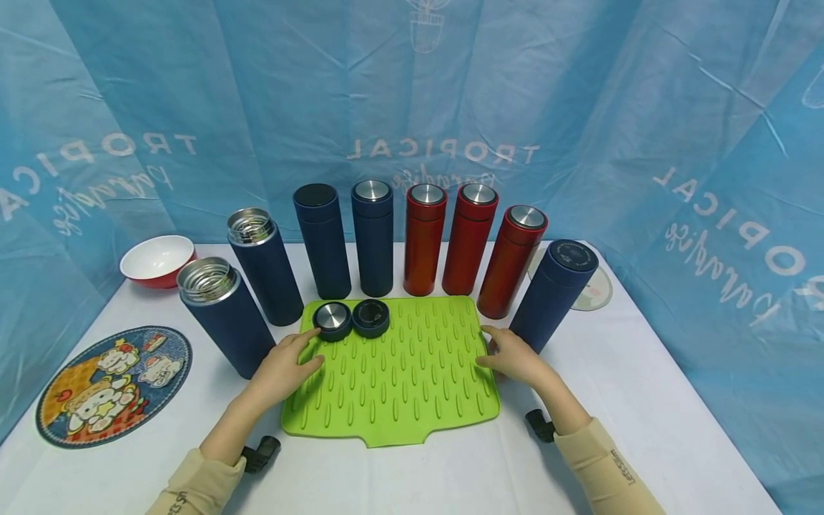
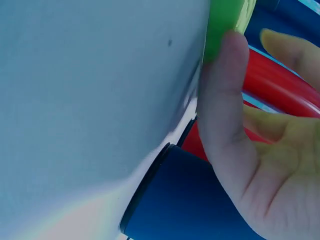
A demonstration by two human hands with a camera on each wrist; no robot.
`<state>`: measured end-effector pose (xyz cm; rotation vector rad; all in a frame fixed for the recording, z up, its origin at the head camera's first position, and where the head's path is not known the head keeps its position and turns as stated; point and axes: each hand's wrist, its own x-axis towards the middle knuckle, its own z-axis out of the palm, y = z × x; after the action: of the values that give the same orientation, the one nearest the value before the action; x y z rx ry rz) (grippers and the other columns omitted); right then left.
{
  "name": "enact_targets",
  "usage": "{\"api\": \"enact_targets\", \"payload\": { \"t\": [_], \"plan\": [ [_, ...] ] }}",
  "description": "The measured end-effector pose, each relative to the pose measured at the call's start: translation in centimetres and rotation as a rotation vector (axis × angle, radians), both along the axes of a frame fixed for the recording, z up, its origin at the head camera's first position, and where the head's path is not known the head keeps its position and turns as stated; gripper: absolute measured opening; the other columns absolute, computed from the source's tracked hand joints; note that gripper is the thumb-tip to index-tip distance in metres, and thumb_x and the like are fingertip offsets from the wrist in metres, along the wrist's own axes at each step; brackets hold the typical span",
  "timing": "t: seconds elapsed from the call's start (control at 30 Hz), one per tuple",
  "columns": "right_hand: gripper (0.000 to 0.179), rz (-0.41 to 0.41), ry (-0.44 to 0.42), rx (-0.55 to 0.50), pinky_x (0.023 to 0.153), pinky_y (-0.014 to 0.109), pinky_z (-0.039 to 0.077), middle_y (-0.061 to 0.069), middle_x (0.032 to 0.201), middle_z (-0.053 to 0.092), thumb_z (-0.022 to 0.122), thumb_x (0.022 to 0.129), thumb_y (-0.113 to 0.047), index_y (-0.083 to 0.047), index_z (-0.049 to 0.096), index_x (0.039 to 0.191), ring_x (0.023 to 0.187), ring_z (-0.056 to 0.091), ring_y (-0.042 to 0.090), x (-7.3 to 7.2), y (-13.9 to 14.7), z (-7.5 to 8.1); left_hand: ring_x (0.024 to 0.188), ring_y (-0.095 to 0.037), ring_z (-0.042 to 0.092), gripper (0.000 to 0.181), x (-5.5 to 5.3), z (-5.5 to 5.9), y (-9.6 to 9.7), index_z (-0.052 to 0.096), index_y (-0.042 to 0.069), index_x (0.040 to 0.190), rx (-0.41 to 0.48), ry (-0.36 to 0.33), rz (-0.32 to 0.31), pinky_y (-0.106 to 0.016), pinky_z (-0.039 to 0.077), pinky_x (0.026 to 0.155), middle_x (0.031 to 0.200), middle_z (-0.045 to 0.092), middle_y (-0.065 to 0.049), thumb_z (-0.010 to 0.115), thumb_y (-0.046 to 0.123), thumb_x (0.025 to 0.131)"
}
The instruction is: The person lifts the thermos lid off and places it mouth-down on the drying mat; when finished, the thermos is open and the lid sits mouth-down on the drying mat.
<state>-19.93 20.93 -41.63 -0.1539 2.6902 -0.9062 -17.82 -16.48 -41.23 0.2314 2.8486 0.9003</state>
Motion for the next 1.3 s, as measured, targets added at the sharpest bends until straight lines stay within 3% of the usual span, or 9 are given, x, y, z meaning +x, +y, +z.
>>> {"api": "enact_targets", "payload": {
  "t": [0.2,0.43,0.57,0.7,0.9,1.03,1.17,1.3],
  "plan": [
    [0.065,0.013,-0.046,-0.015,0.054,0.027,0.047,0.013,0.096,0.054,0.066,0.076,-0.001,0.003,0.040,0.136,0.055,0.055,0.016,0.1,-0.1,-0.3,0.122,-0.050,0.036,0.055,-0.2,0.3,0.0,0.036,-0.001,0.139,-0.009,0.016,0.004,-0.060,0.032,0.096,0.134,0.037,-0.033,0.053,0.022,0.092],
    [0.073,0.010,-0.086,-0.027,0.052,0.028,0.048,0.012,0.093,0.054,0.063,0.073,0.008,0.000,0.034,0.141,0.056,0.056,0.017,0.1,0.0,-0.4,0.125,-0.048,0.032,0.063,-1.4,2.6,0.9,0.026,0.001,0.144,0.037,0.108,0.038,-0.062,0.031,0.097,0.138,0.032,-0.030,0.053,0.023,0.092],
    [0.079,-0.008,-0.101,-0.049,0.052,0.029,0.050,0.012,0.094,0.054,0.064,0.074,0.007,0.000,0.028,0.144,0.056,0.056,0.017,0.1,0.1,-0.6,0.129,-0.047,0.027,0.074,-2.5,3.9,1.6,0.010,0.012,0.150,0.114,0.148,0.052,-0.062,0.031,0.096,0.145,0.020,-0.026,0.054,0.027,0.092],
    [0.075,-0.007,-0.106,-0.057,0.052,0.029,0.050,0.011,0.093,0.053,0.064,0.076,0.007,0.001,0.030,0.142,0.055,0.056,0.016,0.1,0.1,-0.7,0.132,-0.047,0.022,0.085,-3.7,4.4,2.4,-0.007,0.023,0.149,0.198,0.159,0.070,-0.063,0.031,0.095,0.150,0.005,-0.022,0.054,0.035,0.092],
    [0.073,-0.010,-0.106,-0.090,0.051,0.030,0.050,0.011,0.092,0.054,0.063,0.076,0.007,0.001,0.032,0.141,0.055,0.057,0.017,0.2,0.0,-0.8,0.134,-0.049,0.013,0.095,-5.8,3.7,3.7,-0.019,0.025,0.146,0.269,0.234,0.122,-0.064,0.027,0.097,0.150,-0.010,-0.020,0.058,0.031,0.090],
    [0.068,-0.005,-0.109,-0.090,0.051,0.030,0.049,0.010,0.087,0.054,0.067,0.080,-0.003,0.000,0.035,0.140,0.053,0.057,0.018,0.1,0.1,-0.9,0.137,-0.045,0.003,0.101,-7.0,2.8,4.3,-0.023,0.027,0.144,0.301,0.263,0.181,-0.064,0.024,0.099,0.150,-0.017,-0.017,0.062,0.031,0.088],
    [0.070,-0.005,-0.107,-0.083,0.051,0.030,0.049,0.009,0.084,0.054,0.072,0.078,-0.011,-0.002,0.038,0.138,0.053,0.056,0.019,0.1,0.1,-0.9,0.138,-0.042,-0.002,0.105,-8.0,2.5,4.7,-0.022,0.027,0.144,0.359,0.322,0.231,-0.062,0.023,0.101,0.150,-0.016,-0.015,0.065,0.030,0.085],
    [0.074,-0.011,-0.099,-0.069,0.051,0.029,0.049,0.009,0.085,0.052,0.076,0.074,-0.009,-0.004,0.039,0.138,0.055,0.055,0.018,0.0,0.0,-0.9,0.138,-0.040,0.004,0.107,-8.9,2.7,5.1,-0.021,0.025,0.145,0.396,0.376,0.266,-0.059,0.025,0.102,0.151,-0.010,-0.014,0.067,0.027,0.084]
  ]
}}
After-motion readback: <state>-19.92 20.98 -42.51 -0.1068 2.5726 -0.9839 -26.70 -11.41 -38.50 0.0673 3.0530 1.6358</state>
